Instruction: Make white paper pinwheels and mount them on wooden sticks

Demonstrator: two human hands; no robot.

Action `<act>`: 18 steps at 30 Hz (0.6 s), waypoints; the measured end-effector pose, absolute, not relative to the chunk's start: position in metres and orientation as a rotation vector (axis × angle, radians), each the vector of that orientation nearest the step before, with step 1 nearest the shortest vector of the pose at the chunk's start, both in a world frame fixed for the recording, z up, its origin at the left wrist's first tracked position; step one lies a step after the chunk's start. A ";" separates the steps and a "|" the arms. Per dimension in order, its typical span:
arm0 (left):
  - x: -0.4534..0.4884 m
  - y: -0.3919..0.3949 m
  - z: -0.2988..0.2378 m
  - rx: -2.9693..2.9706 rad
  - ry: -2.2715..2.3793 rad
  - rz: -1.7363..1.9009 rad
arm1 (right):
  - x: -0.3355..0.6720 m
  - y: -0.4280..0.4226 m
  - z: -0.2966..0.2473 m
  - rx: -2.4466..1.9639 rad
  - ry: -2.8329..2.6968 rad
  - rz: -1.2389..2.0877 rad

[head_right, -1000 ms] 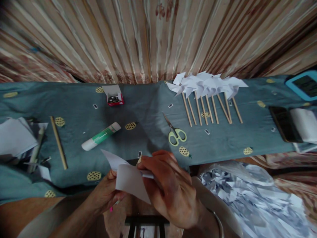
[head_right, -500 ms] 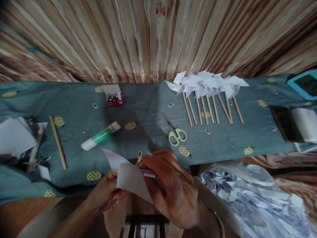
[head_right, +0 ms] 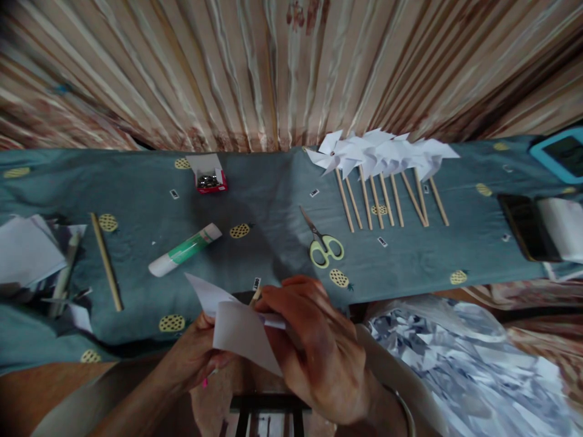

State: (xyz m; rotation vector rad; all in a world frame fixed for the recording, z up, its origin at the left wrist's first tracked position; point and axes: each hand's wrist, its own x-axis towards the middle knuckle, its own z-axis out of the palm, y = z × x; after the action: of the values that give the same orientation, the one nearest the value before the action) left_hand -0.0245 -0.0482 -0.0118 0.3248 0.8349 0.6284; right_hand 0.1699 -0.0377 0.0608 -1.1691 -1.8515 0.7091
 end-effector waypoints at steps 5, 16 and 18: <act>-0.025 -0.048 -0.014 0.327 0.801 0.643 | 0.170 -0.038 0.063 -1.180 -1.875 0.691; -0.022 -0.043 -0.008 0.302 0.935 0.618 | 0.160 -0.046 0.036 -1.340 -1.356 0.939; -0.019 -0.041 -0.006 0.308 0.975 0.648 | 0.157 -0.038 0.032 -1.331 -1.219 1.026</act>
State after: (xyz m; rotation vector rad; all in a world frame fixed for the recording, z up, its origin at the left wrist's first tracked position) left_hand -0.0192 -0.0410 -0.0057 0.3078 0.9753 0.6476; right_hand 0.1572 -0.0377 0.0318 -1.3310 -1.2195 1.0259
